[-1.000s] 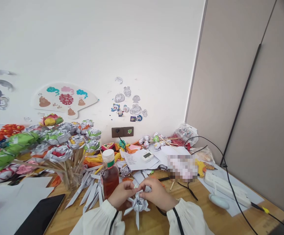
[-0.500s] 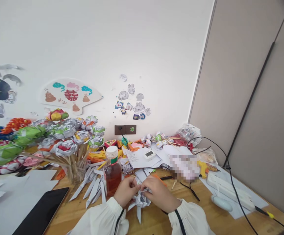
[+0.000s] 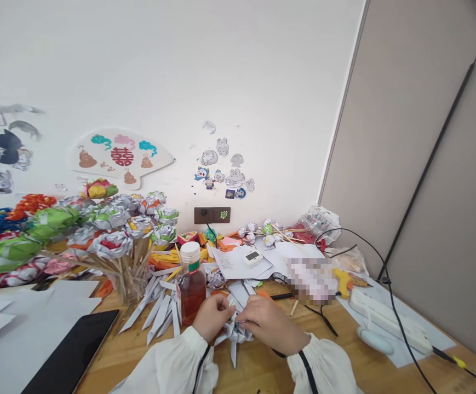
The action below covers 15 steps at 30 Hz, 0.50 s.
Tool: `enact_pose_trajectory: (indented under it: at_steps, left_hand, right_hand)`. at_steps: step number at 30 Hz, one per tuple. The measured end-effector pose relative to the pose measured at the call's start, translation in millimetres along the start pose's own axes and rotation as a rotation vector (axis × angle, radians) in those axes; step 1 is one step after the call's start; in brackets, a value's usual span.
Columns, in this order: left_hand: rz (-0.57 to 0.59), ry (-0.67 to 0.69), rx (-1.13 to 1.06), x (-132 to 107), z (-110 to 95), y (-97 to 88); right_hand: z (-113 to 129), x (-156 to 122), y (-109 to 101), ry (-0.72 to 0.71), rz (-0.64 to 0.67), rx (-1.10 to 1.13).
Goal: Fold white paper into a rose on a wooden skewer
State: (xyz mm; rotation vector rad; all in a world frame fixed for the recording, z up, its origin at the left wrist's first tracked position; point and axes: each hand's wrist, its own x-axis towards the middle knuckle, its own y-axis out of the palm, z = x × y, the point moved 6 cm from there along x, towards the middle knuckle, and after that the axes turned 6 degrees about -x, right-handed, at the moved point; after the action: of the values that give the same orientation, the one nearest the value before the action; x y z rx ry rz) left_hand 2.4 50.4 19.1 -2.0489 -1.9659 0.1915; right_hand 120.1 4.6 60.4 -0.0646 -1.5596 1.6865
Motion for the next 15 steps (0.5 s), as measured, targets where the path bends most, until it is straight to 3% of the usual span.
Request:
enact_pose_trajectory:
  at_steps: [4, 10, 15]
  left_hand:
    - [-0.056, 0.017, 0.010, -0.2, 0.4, -3.5]
    - [-0.146, 0.031, 0.003, 1.0, 5.7, -6.6]
    - [-0.149, 0.053, -0.063, -0.5, 2.9, -6.3]
  right_hand:
    - [5.1, -0.6, -1.8, 0.018, 0.025, -0.003]
    - [3.3, 0.7, 2.9, 0.247, -0.040, -0.005]
    - [3.6, 2.5, 6.1, 0.267, -0.092, 0.029]
